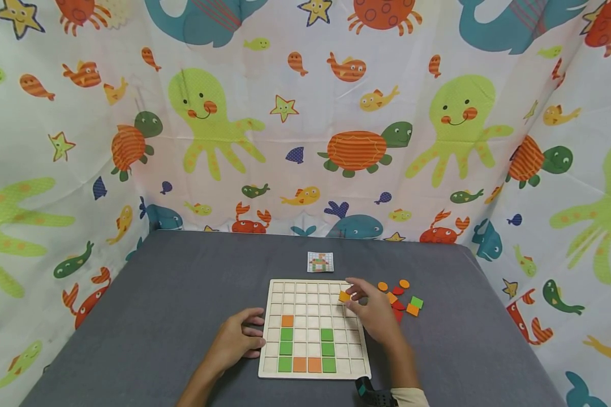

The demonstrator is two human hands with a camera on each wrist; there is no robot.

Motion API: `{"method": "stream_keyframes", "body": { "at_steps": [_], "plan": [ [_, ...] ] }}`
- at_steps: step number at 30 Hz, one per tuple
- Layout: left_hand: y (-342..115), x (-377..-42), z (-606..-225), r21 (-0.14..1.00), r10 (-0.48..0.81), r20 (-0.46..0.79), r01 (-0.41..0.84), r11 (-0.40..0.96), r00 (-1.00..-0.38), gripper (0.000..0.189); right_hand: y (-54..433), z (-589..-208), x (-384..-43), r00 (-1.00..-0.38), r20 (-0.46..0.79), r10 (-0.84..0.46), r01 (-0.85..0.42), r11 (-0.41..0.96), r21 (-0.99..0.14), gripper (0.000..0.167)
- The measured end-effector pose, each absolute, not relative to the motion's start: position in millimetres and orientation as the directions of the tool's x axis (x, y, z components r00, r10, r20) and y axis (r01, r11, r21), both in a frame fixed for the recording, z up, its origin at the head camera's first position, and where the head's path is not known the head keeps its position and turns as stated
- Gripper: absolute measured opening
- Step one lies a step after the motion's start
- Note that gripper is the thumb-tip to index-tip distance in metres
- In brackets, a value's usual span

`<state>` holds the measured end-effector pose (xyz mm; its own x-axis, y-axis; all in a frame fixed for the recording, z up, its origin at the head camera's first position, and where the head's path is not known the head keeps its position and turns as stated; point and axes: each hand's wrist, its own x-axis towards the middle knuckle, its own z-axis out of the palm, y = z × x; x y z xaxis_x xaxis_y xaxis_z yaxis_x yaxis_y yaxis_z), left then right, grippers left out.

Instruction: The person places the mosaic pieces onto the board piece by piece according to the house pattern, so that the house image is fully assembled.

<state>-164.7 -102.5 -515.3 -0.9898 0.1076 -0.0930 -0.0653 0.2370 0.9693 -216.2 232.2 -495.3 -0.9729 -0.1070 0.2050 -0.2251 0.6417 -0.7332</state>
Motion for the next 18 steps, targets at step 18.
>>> {"method": "stream_keyframes", "body": {
  "at_steps": [18],
  "plan": [
    [-102, -165, -515, 0.970, 0.107, -0.093, -0.065, 0.235, -0.990, 0.068, 185, -497, -212, -0.952, 0.080, -0.294, -0.244, 0.576, -0.780, 0.051]
  ]
}}
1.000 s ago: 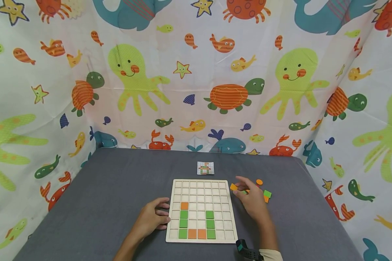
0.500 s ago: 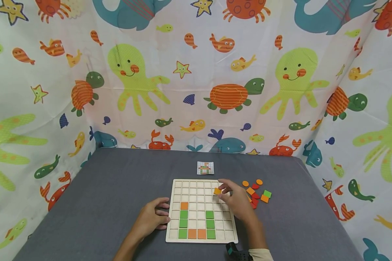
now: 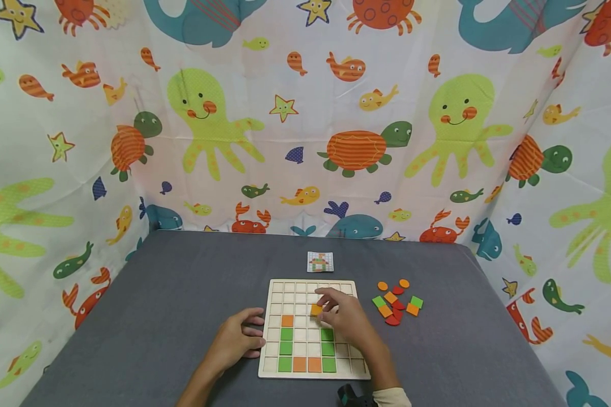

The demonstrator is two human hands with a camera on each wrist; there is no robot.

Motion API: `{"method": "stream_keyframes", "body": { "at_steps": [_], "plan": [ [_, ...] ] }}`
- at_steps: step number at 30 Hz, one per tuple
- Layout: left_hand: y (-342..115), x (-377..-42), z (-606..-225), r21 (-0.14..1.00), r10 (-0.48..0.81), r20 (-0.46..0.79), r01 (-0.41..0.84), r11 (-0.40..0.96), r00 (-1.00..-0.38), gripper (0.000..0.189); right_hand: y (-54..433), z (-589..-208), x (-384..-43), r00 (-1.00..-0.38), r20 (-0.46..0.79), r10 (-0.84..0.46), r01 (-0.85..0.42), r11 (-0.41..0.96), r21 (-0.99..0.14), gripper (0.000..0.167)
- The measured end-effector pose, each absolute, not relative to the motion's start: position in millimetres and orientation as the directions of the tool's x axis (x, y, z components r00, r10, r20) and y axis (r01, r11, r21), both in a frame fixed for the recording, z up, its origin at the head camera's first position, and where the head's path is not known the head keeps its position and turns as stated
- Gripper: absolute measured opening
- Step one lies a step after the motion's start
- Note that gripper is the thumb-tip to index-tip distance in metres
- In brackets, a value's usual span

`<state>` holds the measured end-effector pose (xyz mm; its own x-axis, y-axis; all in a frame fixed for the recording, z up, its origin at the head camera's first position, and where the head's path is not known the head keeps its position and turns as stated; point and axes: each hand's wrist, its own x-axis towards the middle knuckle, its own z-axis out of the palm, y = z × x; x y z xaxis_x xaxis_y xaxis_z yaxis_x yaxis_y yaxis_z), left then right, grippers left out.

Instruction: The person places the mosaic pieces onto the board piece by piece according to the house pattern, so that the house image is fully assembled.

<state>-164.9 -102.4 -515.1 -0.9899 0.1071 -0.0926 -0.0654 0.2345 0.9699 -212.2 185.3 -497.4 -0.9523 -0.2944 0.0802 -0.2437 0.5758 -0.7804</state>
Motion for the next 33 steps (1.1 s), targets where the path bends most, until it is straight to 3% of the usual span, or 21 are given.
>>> {"method": "stream_keyframes", "body": {
  "at_steps": [10, 33],
  "plan": [
    [-102, -166, -516, 0.968, 0.104, -0.103, -0.076, 0.238, -0.989, 0.069, 172, -500, -209, -0.928, 0.076, -0.365, -0.266, 0.505, -0.821, 0.052],
    [-102, -165, -515, 0.968, 0.101, -0.101, -0.075, 0.239, -0.990, 0.070, 157, -509, -208, -0.904, 0.092, -0.417, -0.332, 0.554, -0.764, 0.051]
  ]
}}
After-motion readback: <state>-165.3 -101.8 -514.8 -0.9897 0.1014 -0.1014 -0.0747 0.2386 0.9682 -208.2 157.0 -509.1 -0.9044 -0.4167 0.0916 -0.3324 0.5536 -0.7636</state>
